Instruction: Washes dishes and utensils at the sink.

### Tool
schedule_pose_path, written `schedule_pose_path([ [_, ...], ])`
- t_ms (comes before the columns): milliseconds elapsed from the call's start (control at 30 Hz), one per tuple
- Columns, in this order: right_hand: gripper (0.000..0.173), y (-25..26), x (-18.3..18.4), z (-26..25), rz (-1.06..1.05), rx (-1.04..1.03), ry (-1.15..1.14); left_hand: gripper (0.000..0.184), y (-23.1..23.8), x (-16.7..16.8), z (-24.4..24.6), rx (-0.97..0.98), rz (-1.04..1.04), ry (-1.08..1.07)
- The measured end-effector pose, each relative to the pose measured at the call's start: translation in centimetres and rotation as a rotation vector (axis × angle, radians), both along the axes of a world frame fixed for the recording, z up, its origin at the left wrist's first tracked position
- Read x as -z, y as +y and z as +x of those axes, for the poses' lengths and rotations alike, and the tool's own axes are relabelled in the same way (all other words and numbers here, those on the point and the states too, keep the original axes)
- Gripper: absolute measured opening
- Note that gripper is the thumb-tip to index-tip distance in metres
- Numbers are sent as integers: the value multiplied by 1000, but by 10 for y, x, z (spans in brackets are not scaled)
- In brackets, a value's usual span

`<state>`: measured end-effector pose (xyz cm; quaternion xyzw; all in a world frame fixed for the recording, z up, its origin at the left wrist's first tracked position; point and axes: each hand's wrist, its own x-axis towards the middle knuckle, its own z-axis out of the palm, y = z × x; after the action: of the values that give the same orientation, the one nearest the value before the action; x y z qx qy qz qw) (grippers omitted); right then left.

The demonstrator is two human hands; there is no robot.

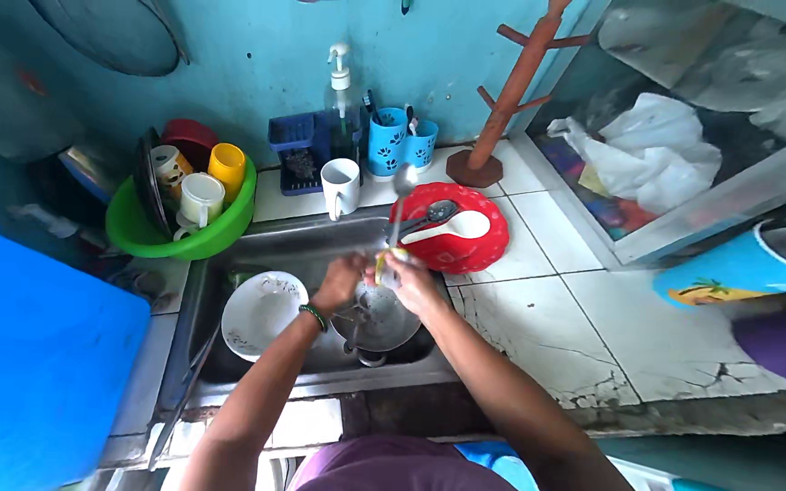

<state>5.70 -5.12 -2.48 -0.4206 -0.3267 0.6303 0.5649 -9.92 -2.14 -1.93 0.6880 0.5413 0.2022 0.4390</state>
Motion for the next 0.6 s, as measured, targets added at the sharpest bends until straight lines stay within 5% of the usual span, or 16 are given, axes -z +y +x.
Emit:
schedule_pose_path([
  [100,29,27,-17,11,-162,138,199,46,-23,7,22,289,-142,707],
  [167,30,35,-23,16,-209,138,229,41,-35,7,32,337,-208,877],
  [300,34,26,-11,22,-132,-271,-204,34,-32,1,32,250,-205,836],
  [467,44,14,14,4,-162,-917,-1437,36,-24,-6,22,161,-146,793],
  [600,50,-2,37,-6,-136,-1003,-1544,33,-24,-15,11,51,-108,657],
])
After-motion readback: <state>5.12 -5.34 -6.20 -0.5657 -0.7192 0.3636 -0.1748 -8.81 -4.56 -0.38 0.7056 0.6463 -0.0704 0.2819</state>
